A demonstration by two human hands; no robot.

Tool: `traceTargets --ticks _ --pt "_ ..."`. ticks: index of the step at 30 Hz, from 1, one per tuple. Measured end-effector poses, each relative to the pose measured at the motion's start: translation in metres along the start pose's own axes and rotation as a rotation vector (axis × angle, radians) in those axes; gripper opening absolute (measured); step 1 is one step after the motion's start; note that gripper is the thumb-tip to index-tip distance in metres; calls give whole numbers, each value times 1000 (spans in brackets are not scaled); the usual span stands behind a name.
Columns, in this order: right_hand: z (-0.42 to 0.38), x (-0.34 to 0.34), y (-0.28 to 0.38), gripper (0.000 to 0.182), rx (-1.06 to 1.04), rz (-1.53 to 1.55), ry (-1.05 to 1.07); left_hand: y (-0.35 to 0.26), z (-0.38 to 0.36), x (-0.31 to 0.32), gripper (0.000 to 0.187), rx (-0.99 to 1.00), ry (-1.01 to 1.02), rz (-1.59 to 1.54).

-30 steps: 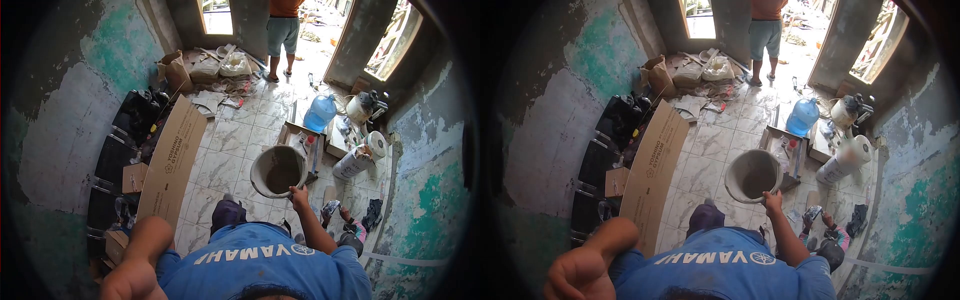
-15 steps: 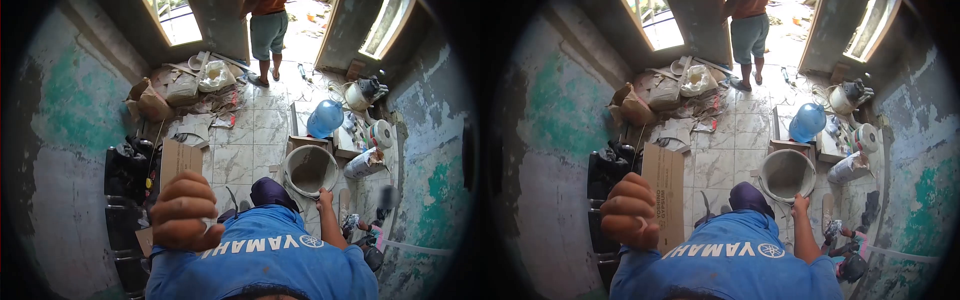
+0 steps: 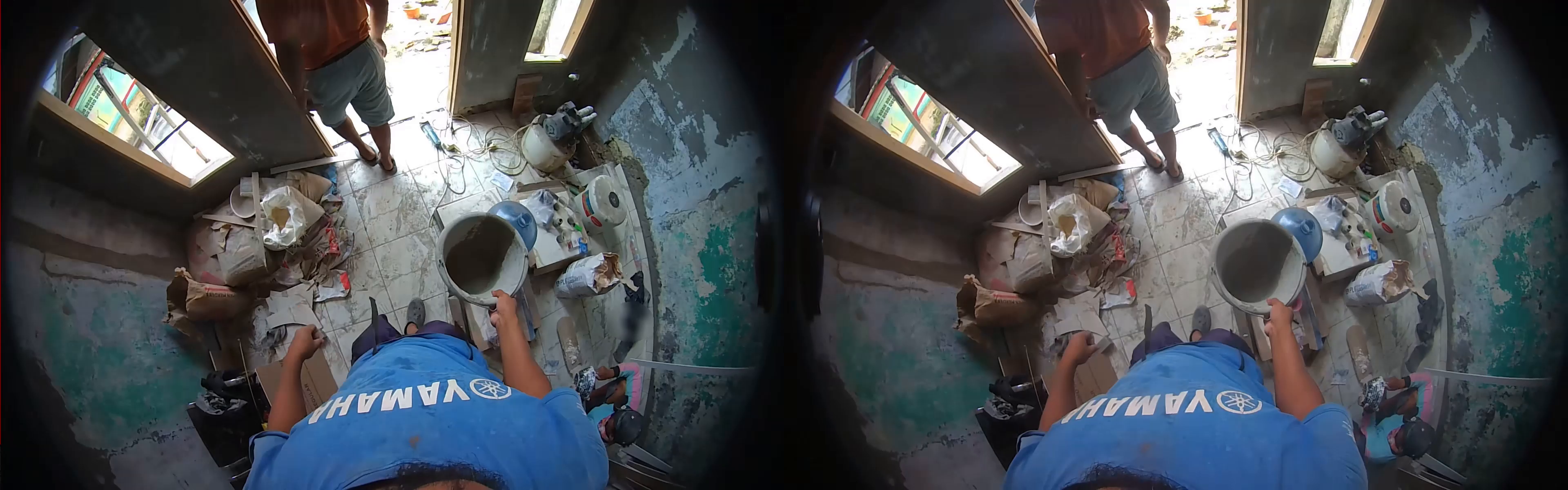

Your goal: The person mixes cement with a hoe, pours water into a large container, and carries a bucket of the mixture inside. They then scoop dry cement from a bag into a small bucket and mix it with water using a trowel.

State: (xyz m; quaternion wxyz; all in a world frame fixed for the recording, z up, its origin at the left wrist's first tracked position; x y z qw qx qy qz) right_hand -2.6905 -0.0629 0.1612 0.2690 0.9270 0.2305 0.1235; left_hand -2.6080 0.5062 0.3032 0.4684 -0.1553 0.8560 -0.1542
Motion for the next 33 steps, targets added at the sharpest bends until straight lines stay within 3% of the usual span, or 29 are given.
traceTargets --ticks 3,5,7,8,11,12,13,15,16,18,19,21,22,25,29,32,33 --pt "-6 59 69 38 -31 64 -52 98 25 54 24 -213 177 -189" --pt "33 99 97 42 -62 116 29 106 25 48 23 -461 249 -426" --pt "27 155 137 41 -46 111 28 100 48 32 22 -563 364 -439" --pt "6 184 161 21 -30 49 -64 104 70 23 21 -618 357 -360" --pt "107 231 168 23 -41 261 59 84 189 -31 18 -563 279 -308" --pt "97 253 184 23 -39 291 24 128 255 -14 17 -449 272 -332" --pt "104 270 189 23 -36 282 16 122 306 -38 18 -533 199 -468" --pt "141 264 209 22 -117 212 -202 69 436 -111 17 -265 -36 -333" --pt "154 275 223 22 -126 193 -198 34 493 -144 15 -196 -105 -403" --pt "169 273 239 24 -174 5 -421 -86 561 -236 18 -24 -233 -631" --pt "180 279 241 24 -163 -3 -420 -124 605 -262 18 46 -281 -531" --pt "199 284 255 32 -131 -129 -628 -226 654 -320 21 216 -253 -500" --pt "208 304 262 32 -133 -128 -618 -272 671 -346 23 293 -264 -455" --pt "226 339 288 44 -103 -437 -810 -361 725 -392 24 435 -125 -371" --pt "309 419 323 43 -99 -857 -781 -358 843 -412 25 389 -12 -315" --pt "392 465 346 37 -107 -682 -816 -279 925 -410 30 139 -60 -285" --pt "386 528 386 33 -191 -991 -729 -244 941 -403 30 48 -35 -286"
Point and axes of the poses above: each hand's wrist, its own z-axis towards the middle knuckle, its own x-axis out of the palm, y = z × x, the point moved 10 cm from there along z, towards the middle knuckle, and after that the axes turned 1 degree about y, right-handed, at the moved point
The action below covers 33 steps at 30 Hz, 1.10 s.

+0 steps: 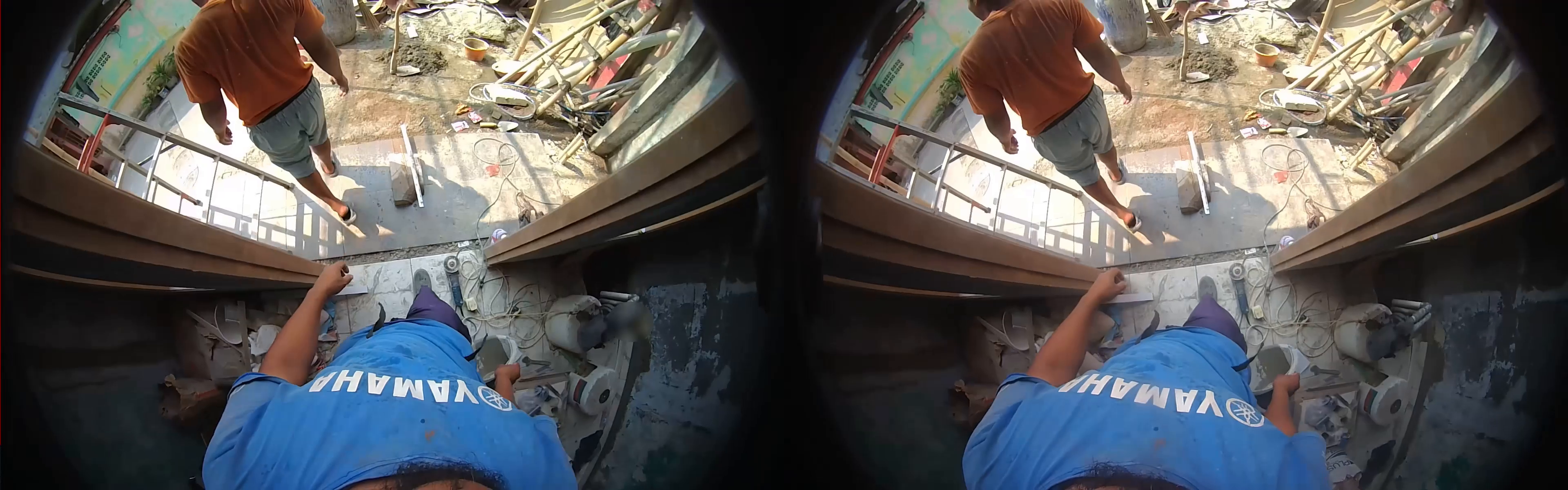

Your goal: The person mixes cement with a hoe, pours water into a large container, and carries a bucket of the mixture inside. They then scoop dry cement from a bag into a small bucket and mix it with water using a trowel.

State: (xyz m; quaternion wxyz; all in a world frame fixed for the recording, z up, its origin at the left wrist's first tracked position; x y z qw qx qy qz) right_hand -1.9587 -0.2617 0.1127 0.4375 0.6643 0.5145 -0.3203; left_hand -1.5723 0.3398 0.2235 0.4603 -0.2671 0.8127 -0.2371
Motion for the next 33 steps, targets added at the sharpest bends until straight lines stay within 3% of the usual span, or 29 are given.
traceTargets --ticks 1,3,6,8,13,15,18,21,24,25,27,28,30,33 --pt "-22 -3 83 29 -215 -227 33 29 12 -1 30 -14 44 102" --pt "-35 9 193 25 -372 -308 106 53 19 -23 28 -107 67 167" --pt "-61 21 363 22 -623 -209 96 75 23 -63 24 -244 -140 -50" --pt "-62 47 463 24 -769 -156 94 112 31 -63 21 -437 -195 -347" --pt "-112 94 694 29 -978 -152 18 181 97 -56 17 -567 -53 -401" --pt "-113 127 758 33 -977 -147 -23 159 145 -96 18 -545 -31 -344" --pt "-116 176 829 32 -910 -118 -63 193 249 -155 19 -559 64 -281" --pt "-127 216 892 24 -871 -120 -107 237 362 -254 20 -733 -158 -561" --pt "-148 237 949 21 -787 -180 -153 197 489 -408 18 -396 -352 -531" --pt "-150 251 970 21 -791 -184 -143 177 526 -455 18 -370 -356 -464" --pt "-133 296 982 24 -640 -88 155 148 598 -534 15 -288 -434 -456" --pt "-131 311 998 24 -643 -90 159 132 633 -567 16 -265 -460 -444" --pt "-127 339 1035 24 -685 -303 -28 101 700 -617 17 -248 -448 -429" --pt "-88 419 1093 27 -603 -298 68 73 813 -658 19 -99 -423 -451"
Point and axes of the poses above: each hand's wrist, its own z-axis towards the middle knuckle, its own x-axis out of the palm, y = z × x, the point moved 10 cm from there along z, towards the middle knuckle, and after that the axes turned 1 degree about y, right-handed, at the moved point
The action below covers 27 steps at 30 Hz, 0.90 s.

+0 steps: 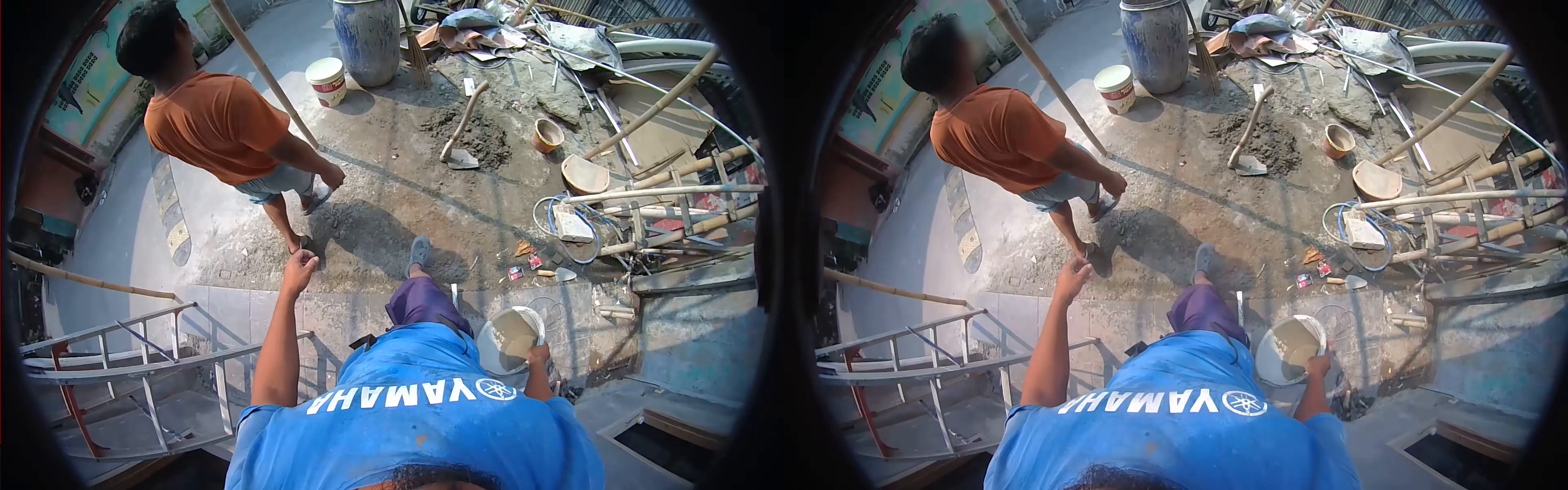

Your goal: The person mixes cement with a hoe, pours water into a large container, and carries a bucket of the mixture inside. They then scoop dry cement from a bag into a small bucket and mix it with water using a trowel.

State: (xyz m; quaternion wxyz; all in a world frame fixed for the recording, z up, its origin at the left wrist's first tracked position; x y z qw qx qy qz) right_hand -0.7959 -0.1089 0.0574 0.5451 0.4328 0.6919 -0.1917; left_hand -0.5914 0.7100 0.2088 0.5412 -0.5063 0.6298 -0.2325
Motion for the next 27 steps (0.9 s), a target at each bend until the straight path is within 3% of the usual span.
traceTargets --ticks 3,4,6,7,8,11,13,15,17,19,23,24,25,27 --pt "43 19 159 34 -62 -80 115 -26 109 36 24 68 -2 74" --pt "130 113 147 39 -89 83 155 -35 141 52 25 34 38 51" --pt "139 79 314 35 -196 117 59 -14 205 82 30 -113 82 34" --pt "131 50 411 34 -250 129 12 -7 234 91 32 -73 75 207" --pt "154 52 487 34 -336 141 20 4 255 97 34 -62 84 386" --pt "159 19 680 33 -588 153 103 37 283 105 38 -155 253 464" --pt "177 6 783 36 -740 238 -19 60 303 87 34 -371 146 240" --pt "172 -23 887 34 -776 321 50 67 311 79 31 -585 63 -77" --pt "187 -20 980 32 -808 403 117 104 340 83 27 -649 98 11" --pt "211 1 1063 40 -880 388 96 143 381 103 27 -717 277 121" --pt "236 3 1239 31 -943 710 181 164 540 114 26 -639 364 192" --pt "260 7 1285 30 -982 624 97 168 602 114 28 -533 353 153" --pt "248 -19 1331 30 -970 668 107 157 667 108 30 -416 336 110" --pt "272 -49 1426 29 -1087 745 -86 89 770 58 34 -567 158 130"
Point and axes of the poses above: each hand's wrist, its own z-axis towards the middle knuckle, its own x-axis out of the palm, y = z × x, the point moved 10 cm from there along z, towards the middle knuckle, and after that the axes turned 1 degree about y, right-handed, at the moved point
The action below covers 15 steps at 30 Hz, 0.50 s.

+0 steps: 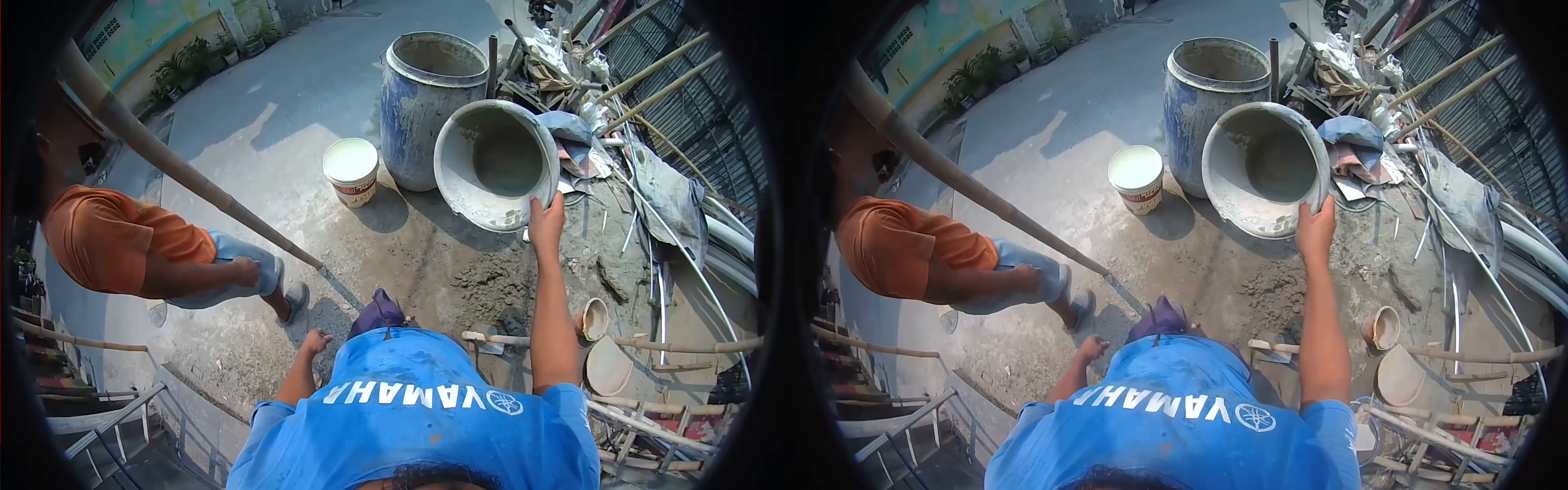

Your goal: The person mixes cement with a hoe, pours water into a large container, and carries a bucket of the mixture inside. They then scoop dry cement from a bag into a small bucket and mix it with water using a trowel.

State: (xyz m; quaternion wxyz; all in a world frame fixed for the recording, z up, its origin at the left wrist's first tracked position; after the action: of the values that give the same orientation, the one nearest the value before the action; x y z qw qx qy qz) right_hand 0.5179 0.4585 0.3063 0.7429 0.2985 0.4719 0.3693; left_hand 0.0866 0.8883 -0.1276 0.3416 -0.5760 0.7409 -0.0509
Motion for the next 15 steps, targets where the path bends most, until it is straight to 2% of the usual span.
traceTargets --ticks 1,2,3,4,6,7,8,10,13,15 --pt "39 12 10 31 -29 -20 -4 -39 42 -26 37 144 -99 80" --pt "82 21 22 32 -148 -39 -108 -88 66 -54 38 267 -160 34" --pt "121 34 45 33 -127 8 -57 -155 64 -91 39 337 -242 87" --pt "158 45 65 33 -115 -45 -97 -215 64 -120 38 404 -236 2" --pt "231 77 99 33 -198 -131 -143 -310 71 -169 36 540 -311 -68" --pt "265 99 116 34 -345 -166 -158 -347 75 -186 36 539 -312 -66" --pt "307 132 115 35 -382 -221 -131 -384 79 -203 34 575 -310 -117" --pt "382 201 111 37 -428 -411 -95 -438 93 -225 33 600 -302 -166" --pt "468 333 96 26 -504 -601 170 -486 144 -245 30 567 -322 -262" --pt "515 429 55 22 -427 -696 384 -492 193 -247 30 526 -352 -329"
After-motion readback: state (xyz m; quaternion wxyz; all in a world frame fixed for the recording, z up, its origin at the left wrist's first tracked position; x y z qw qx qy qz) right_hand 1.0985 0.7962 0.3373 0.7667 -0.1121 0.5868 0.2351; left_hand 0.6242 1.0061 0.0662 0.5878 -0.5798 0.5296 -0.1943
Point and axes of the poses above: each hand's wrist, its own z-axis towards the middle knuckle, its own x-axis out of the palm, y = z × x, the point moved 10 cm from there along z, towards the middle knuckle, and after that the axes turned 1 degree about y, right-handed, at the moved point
